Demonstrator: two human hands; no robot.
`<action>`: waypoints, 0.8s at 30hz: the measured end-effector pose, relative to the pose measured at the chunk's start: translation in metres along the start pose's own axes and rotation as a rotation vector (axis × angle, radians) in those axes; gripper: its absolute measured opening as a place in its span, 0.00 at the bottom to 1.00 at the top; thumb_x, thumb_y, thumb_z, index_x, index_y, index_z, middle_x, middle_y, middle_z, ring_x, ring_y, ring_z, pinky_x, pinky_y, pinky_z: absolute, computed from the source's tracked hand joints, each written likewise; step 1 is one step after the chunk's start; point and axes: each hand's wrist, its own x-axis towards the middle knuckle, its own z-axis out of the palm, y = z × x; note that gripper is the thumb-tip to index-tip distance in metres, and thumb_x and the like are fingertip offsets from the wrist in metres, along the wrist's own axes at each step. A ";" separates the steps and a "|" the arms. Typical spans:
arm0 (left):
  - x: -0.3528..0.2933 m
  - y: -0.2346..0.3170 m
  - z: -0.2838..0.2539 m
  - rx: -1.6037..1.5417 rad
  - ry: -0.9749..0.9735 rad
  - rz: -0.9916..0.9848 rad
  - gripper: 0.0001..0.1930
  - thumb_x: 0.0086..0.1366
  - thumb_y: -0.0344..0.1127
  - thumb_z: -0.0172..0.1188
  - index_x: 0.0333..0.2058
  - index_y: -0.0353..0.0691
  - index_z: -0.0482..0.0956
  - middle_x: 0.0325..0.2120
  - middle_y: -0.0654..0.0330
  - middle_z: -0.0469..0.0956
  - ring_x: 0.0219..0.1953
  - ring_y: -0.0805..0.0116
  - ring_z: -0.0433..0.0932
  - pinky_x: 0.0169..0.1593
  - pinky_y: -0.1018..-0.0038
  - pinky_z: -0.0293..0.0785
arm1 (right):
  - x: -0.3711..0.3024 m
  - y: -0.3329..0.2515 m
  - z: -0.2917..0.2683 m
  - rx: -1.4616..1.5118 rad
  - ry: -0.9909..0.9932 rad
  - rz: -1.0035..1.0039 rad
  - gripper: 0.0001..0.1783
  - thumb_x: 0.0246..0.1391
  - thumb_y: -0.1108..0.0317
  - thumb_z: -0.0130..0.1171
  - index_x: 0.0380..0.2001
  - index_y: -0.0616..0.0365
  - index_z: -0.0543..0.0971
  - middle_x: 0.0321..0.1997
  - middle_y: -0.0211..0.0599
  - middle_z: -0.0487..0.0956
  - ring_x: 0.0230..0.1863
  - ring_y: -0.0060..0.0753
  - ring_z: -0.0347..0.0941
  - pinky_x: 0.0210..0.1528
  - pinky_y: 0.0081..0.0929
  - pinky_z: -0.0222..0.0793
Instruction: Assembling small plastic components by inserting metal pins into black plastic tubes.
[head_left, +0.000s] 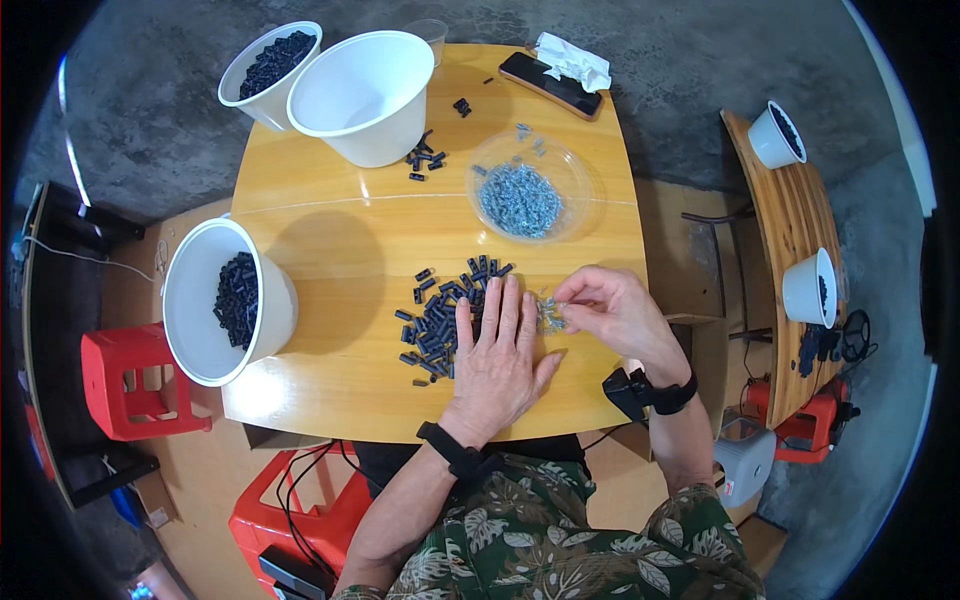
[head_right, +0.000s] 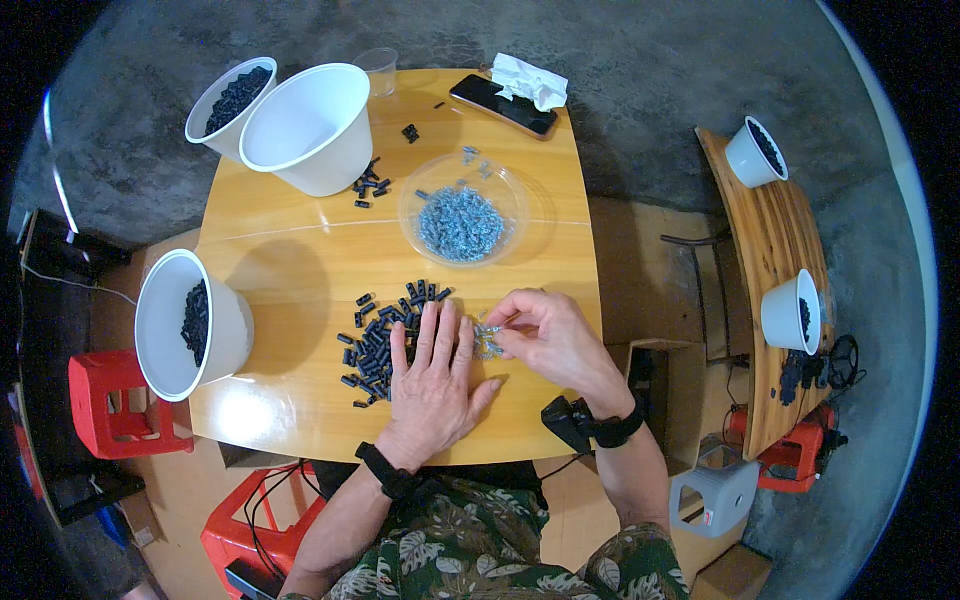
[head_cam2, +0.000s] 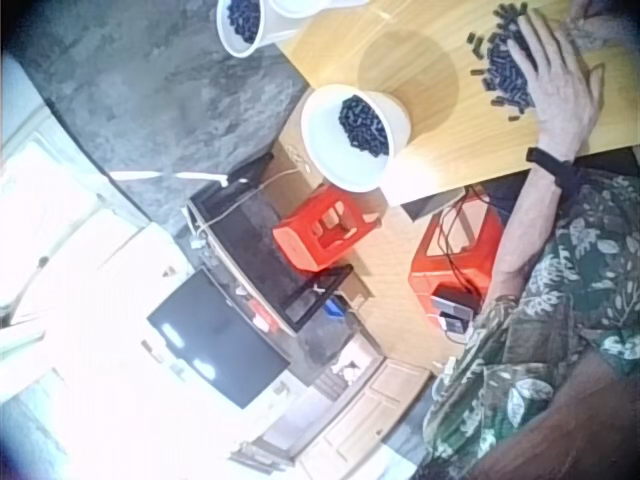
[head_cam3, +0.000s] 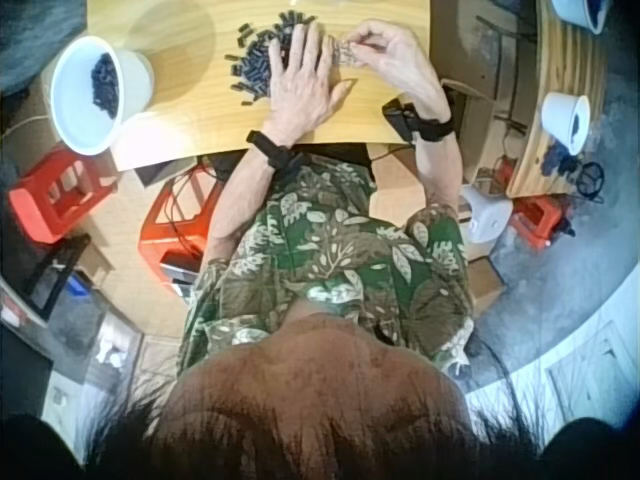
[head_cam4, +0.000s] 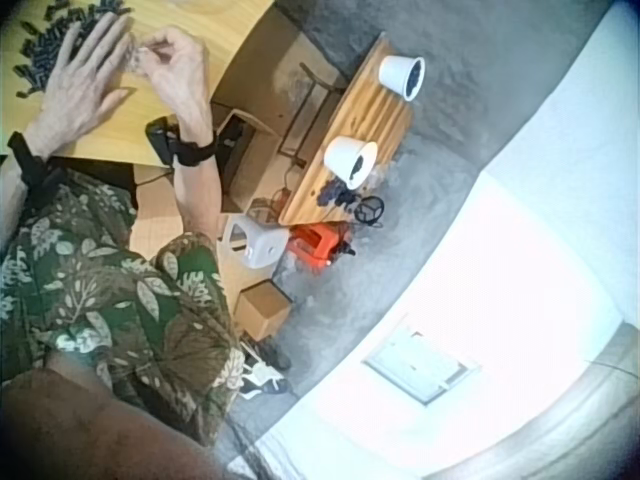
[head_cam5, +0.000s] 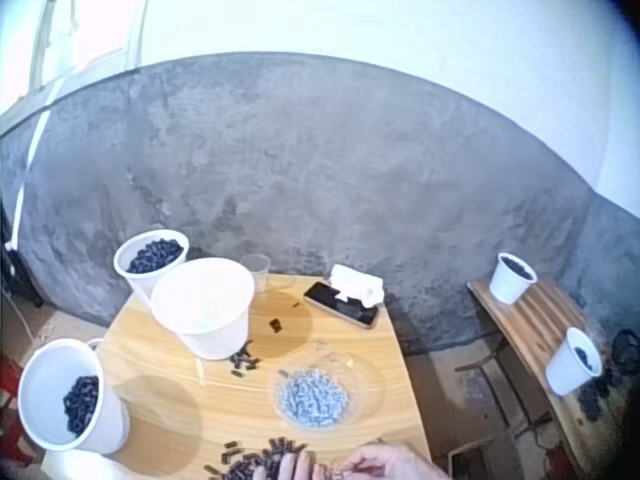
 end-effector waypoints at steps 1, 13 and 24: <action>0.000 0.000 0.000 0.001 0.000 -0.008 0.40 0.62 0.59 0.57 0.64 0.33 0.66 0.68 0.44 0.58 0.73 0.47 0.50 0.70 0.40 0.42 | -0.002 -0.001 -0.001 -0.014 0.012 -0.030 0.06 0.54 0.79 0.60 0.37 0.66 0.80 0.36 0.35 0.81 0.39 0.26 0.80 0.39 0.24 0.79; -0.002 0.000 0.001 -0.007 0.018 -0.036 0.43 0.60 0.59 0.59 0.62 0.27 0.66 0.69 0.43 0.57 0.73 0.47 0.50 0.71 0.42 0.40 | -0.025 -0.024 -0.006 -0.026 0.081 -0.229 0.07 0.58 0.85 0.54 0.38 0.67 0.79 0.41 0.36 0.79 0.41 0.23 0.79 0.40 0.25 0.82; -0.003 0.000 0.000 -0.026 0.041 -0.055 0.42 0.60 0.58 0.61 0.61 0.26 0.67 0.69 0.41 0.56 0.72 0.44 0.51 0.70 0.42 0.41 | -0.032 0.010 -0.013 0.138 0.222 -0.173 0.04 0.60 0.81 0.56 0.36 0.65 0.79 0.37 0.33 0.82 0.34 0.20 0.79 0.37 0.20 0.76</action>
